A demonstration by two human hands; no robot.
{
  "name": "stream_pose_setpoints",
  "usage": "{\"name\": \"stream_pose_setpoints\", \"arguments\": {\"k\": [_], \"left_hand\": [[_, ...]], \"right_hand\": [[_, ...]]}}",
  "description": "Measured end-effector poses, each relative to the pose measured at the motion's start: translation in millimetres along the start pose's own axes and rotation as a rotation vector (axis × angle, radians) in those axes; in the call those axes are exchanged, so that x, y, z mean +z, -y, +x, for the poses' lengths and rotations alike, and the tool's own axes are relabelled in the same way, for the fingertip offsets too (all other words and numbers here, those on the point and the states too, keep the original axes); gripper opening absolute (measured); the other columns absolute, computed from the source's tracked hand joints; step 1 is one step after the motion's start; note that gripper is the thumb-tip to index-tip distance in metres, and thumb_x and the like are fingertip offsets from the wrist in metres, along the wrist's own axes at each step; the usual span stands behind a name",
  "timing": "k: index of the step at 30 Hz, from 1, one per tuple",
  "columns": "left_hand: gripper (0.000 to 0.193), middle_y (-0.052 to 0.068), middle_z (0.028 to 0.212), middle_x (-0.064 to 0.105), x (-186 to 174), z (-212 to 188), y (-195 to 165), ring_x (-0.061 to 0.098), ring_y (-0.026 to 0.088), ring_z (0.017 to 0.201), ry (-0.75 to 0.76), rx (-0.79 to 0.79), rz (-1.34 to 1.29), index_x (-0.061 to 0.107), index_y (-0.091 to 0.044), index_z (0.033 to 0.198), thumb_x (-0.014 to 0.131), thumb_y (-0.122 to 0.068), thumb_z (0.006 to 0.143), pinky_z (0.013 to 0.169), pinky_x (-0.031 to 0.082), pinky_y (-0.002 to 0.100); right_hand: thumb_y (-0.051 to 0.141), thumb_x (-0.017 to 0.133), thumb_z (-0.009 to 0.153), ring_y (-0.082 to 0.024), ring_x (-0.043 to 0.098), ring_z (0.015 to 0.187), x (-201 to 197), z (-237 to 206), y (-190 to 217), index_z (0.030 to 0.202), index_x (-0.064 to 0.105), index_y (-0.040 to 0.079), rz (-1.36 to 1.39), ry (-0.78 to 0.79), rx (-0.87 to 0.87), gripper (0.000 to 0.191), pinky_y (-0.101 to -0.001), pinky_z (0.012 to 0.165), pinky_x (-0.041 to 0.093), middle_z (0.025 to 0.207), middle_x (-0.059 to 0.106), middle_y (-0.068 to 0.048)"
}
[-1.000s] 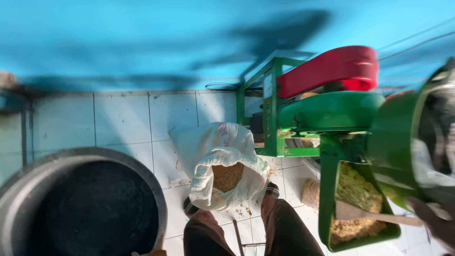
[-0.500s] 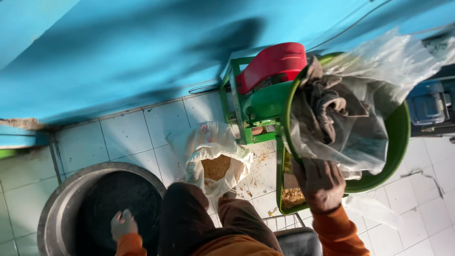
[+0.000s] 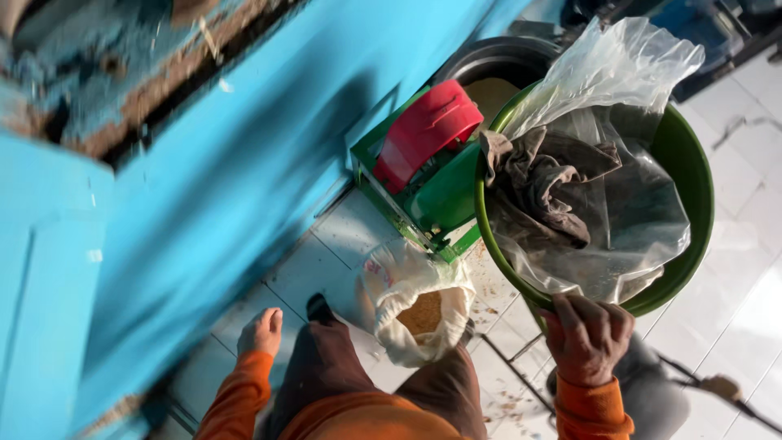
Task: The person sits on the floor at a green grain grinding machine and uses a wooden scoop to move freshly ground grain from the machine's discharge tray. They occasionally stir the ground powder in a large black basin and adjust material in the tray as the machine outputs ground grain.
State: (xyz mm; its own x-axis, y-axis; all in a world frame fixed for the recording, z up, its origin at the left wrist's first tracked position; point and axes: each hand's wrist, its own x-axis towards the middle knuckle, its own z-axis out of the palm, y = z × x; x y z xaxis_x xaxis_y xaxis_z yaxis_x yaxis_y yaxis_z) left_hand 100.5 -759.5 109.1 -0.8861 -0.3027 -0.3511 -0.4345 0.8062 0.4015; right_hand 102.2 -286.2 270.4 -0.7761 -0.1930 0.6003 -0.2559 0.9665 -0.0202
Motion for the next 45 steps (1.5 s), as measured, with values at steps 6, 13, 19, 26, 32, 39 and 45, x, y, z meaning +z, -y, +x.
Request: {"name": "stream_pose_setpoints", "arguments": {"k": [6, 13, 19, 26, 32, 39, 45], "left_hand": [[0.012, 0.018, 0.088, 0.068, -15, 96, 3, 0.065, 0.041, 0.082, -0.127, 0.456, -0.357, 0.063, -0.009, 0.102, 0.064, -0.021, 0.102, 0.073, 0.052, 0.049], [0.013, 0.017, 0.089, 0.071, 53, 144, -35, 0.068, 0.041, 0.084, -0.012, 0.597, -0.167, 0.068, -0.01, 0.1, 0.065, -0.023, 0.099, 0.071, 0.054, 0.049], [0.015, 0.017, 0.087, 0.068, 123, 207, -72, 0.067, 0.037, 0.079, 0.174, 0.663, -0.381, 0.066, -0.01, 0.104, 0.062, -0.024, 0.1, 0.073, 0.055, 0.046], [0.018, 0.017, 0.097, 0.073, 193, 285, -111, 0.068, 0.042, 0.091, 0.211, 0.858, -0.172, 0.069, -0.012, 0.105, 0.062, -0.027, 0.096, 0.078, 0.055, 0.051], [0.034, 0.007, 0.091, 0.072, 294, 336, -121, 0.069, 0.028, 0.073, 0.196, 0.292, -1.067, 0.066, -0.006, 0.119, 0.057, -0.036, 0.106, 0.068, 0.055, 0.05], [0.053, 0.02, 0.145, 0.052, 355, 395, -105, 0.051, 0.03, 0.133, -0.294, 0.576, -0.952, 0.051, -0.001, 0.146, 0.051, -0.043, 0.113, 0.112, 0.04, 0.04], [0.052, 0.013, 0.133, 0.062, 390, 405, -69, 0.058, 0.03, 0.125, -0.107, 0.866, -1.051, 0.054, -0.005, 0.139, 0.051, -0.049, 0.111, 0.111, 0.044, 0.04]], "right_hand": [[0.024, 0.077, 0.103, -0.032, 0.057, 0.113, 7, -13, 28, 0.114, 0.072, 0.013, -0.132, -0.011, 0.225, 0.017, -0.0475, 0.103, 0.048, 0.115, 0.067, -0.006], [0.03, 0.08, 0.104, -0.033, 0.056, 0.115, 8, -34, 26, 0.115, 0.071, 0.012, -0.134, -0.114, 0.299, 0.023, -0.0483, 0.106, 0.048, 0.117, 0.065, -0.006], [0.025, 0.077, 0.107, -0.032, 0.054, 0.122, 57, -62, 60, 0.116, 0.069, 0.007, -0.353, -0.366, 0.404, 0.022, -0.0453, 0.103, 0.048, 0.12, 0.061, -0.012], [0.024, 0.078, 0.092, -0.041, 0.06, 0.104, 296, -94, 122, 0.112, 0.069, 0.004, 0.048, 0.175, 0.765, 0.03, -0.0503, 0.093, 0.048, 0.109, 0.066, -0.017], [0.007, 0.054, 0.093, -0.045, 0.055, 0.122, 441, -162, 87, 0.128, 0.059, -0.005, -0.106, -0.283, 0.709, 0.037, -0.0541, 0.108, 0.043, 0.13, 0.061, -0.023], [0.011, 0.051, 0.099, -0.046, 0.061, 0.1, 524, -230, 69, 0.119, 0.075, -0.005, -0.295, -0.383, 0.637, 0.035, -0.0541, 0.097, 0.047, 0.113, 0.069, -0.026], [0.016, 0.045, 0.112, -0.052, 0.063, 0.112, 550, -269, 59, 0.114, 0.07, -0.009, -0.349, -0.511, 0.441, 0.036, -0.0525, 0.101, 0.05, 0.115, 0.07, -0.028]]}}
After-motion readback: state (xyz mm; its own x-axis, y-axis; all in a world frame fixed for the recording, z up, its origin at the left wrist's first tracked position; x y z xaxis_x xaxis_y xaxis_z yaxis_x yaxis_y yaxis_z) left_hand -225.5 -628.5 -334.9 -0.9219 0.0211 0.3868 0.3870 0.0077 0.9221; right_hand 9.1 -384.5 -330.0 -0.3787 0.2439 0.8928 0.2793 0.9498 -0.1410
